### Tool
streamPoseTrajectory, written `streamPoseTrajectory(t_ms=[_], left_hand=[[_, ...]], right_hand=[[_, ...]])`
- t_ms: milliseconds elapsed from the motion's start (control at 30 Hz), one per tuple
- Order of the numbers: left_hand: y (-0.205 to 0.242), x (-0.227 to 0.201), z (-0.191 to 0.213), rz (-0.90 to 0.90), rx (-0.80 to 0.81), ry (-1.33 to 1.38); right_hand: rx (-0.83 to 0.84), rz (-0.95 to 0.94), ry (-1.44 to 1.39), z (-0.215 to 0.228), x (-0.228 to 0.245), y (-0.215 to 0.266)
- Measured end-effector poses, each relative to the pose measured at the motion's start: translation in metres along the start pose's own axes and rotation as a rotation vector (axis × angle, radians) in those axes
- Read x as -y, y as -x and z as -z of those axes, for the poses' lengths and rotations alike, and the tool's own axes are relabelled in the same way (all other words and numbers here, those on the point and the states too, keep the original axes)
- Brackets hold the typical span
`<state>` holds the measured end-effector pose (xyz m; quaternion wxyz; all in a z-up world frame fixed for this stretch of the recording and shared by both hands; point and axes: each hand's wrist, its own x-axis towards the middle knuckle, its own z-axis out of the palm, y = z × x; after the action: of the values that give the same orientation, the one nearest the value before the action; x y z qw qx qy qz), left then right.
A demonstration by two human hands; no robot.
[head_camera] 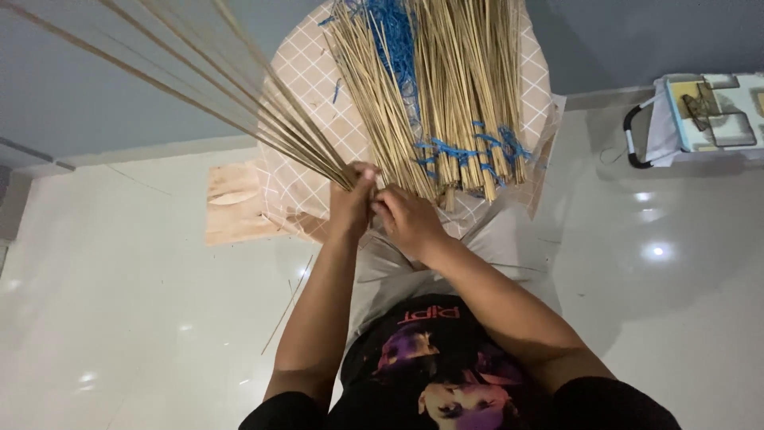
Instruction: Gathering thin bamboo sticks into small bundles and securing them with blue plastic string.
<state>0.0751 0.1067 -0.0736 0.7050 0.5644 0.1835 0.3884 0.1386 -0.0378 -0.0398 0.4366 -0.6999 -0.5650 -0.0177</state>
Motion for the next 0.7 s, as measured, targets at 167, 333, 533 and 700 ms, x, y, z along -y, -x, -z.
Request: streamPoseTrajectory(t_ms=[167, 333, 533, 700], left_hand=[[0.017, -0.027, -0.003, 0.077, 0.035, -0.115], [0.013, -0.071, -0.010, 0.229, -0.082, -0.400], [-0.006, -0.098, 0.003, -0.207, -0.249, -0.155], [-0.038, -0.051, 0.022, -0.154, -0.496, -0.400]], right_hand=[[-0.041, 0.027, 0.094, 0.005, 0.004, -0.008], [-0.112, 0.057, 0.142, -0.001, -0.011, -0.006], [-0.163, -0.057, 0.094, 0.005, -0.032, 0.004], [-0.145, -0.091, 0.088, 0.006, -0.032, 0.006]])
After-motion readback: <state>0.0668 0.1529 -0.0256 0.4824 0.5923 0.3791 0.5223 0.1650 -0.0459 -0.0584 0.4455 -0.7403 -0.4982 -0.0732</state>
